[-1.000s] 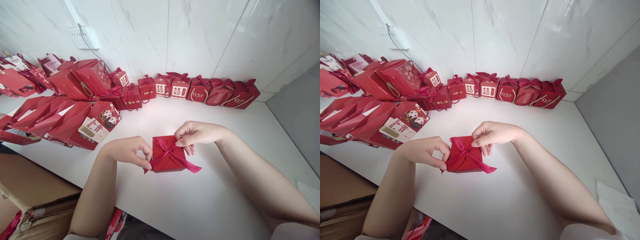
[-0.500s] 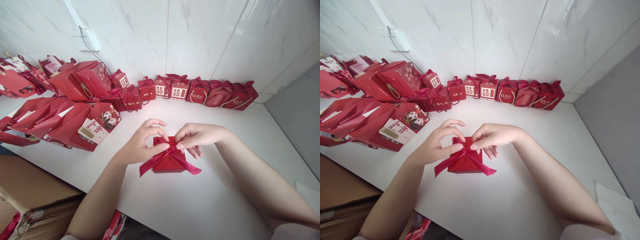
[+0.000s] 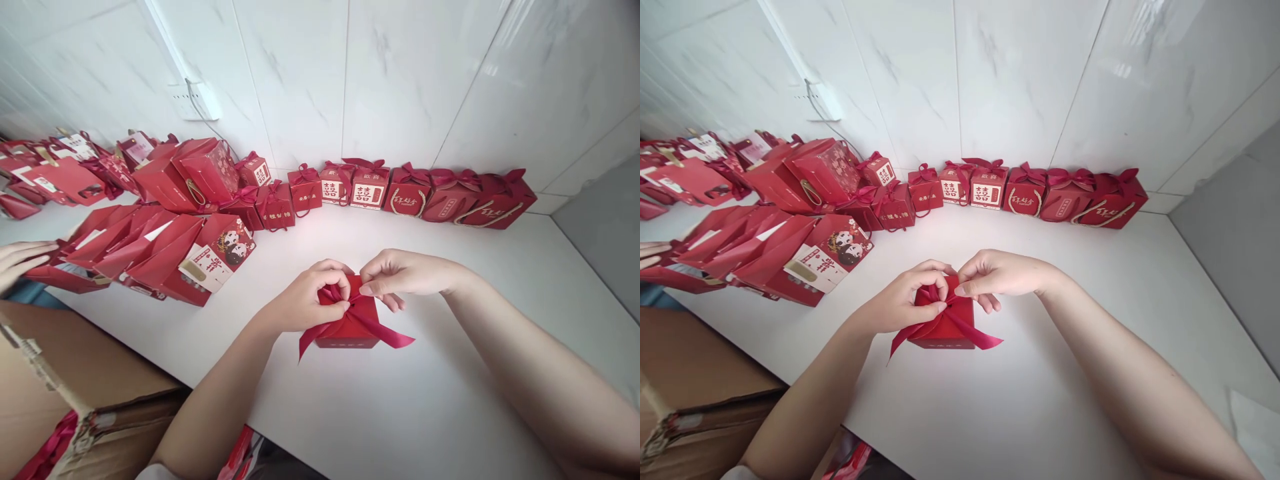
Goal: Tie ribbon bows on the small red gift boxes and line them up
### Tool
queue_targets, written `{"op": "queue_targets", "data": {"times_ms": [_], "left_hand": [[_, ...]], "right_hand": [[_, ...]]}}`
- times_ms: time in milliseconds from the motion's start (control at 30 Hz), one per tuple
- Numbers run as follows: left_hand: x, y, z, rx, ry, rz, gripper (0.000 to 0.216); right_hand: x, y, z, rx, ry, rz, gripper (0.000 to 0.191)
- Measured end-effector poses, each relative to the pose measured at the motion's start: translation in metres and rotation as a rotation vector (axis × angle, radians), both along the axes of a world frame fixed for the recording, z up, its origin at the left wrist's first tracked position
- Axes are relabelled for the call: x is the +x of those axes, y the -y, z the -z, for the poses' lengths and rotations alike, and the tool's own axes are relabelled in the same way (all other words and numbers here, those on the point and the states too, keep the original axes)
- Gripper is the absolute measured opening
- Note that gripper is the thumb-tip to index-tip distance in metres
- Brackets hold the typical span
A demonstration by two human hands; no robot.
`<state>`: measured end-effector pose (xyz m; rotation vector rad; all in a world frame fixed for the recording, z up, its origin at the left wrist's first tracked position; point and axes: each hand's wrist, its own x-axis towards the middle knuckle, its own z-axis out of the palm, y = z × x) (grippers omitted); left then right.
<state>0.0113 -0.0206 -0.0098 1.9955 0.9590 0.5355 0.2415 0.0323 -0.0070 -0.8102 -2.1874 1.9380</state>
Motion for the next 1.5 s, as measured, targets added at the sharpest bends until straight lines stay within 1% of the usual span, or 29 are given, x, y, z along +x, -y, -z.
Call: {"op": "queue_targets", "data": {"times_ms": [233,367,400,500,533,567,633,733,800,900,967,1067,1200,1333,1500], "left_hand": [[-0.005,-0.007,0.004,0.021,0.005,-0.001,0.002],[-0.009,-0.010,0.005,0.017,0.034,-0.008,0.007],[-0.011,-0.010,0.005,-0.007,0.053,-0.016,0.013],[-0.017,-0.015,0.004,-0.053,0.105,-0.081,0.044],[-0.020,-0.017,0.003,-0.054,0.106,-0.099,0.051],[-0.022,-0.018,0.003,-0.059,0.094,-0.106,0.053],[-0.025,-0.022,0.001,-0.100,0.060,-0.100,0.046],[-0.027,-0.022,-0.002,-0.148,0.021,-0.065,0.038],[-0.026,-0.021,-0.003,-0.161,0.014,-0.054,0.040],[-0.024,-0.019,-0.002,-0.197,0.000,-0.090,0.049],[-0.024,-0.018,-0.002,-0.182,-0.016,-0.095,0.047],[-0.023,-0.017,-0.004,-0.127,-0.044,-0.065,0.041],[-0.023,-0.016,-0.008,-0.149,-0.057,-0.057,0.031],[-0.028,-0.017,-0.009,-0.162,-0.006,-0.063,0.028],[-0.033,-0.018,-0.010,-0.162,0.173,-0.085,0.026]], "right_hand": [[-0.006,-0.003,0.012,0.034,-0.028,0.065,0.033],[-0.006,-0.002,0.011,0.053,-0.044,0.057,0.038],[-0.005,-0.002,0.009,0.066,-0.041,0.064,0.040],[-0.001,0.000,0.001,0.086,-0.036,0.092,0.042],[0.000,0.000,-0.001,0.078,-0.029,0.085,0.042],[0.001,0.000,-0.002,0.065,-0.021,0.071,0.042],[0.003,-0.002,-0.003,0.038,-0.016,0.043,0.039],[0.004,-0.004,-0.002,0.028,-0.068,0.027,0.036],[0.005,-0.005,-0.001,0.031,-0.091,0.015,0.034],[0.006,-0.005,-0.001,0.021,-0.088,0.000,0.031],[0.006,-0.005,-0.002,0.006,-0.086,0.001,0.032],[0.006,-0.005,-0.001,-0.018,-0.075,0.018,0.035],[0.006,-0.008,0.002,-0.022,-0.060,0.040,0.036],[0.007,-0.008,0.001,-0.030,-0.035,0.034,0.034],[0.009,-0.004,-0.007,-0.063,-0.041,-0.003,0.035]]}}
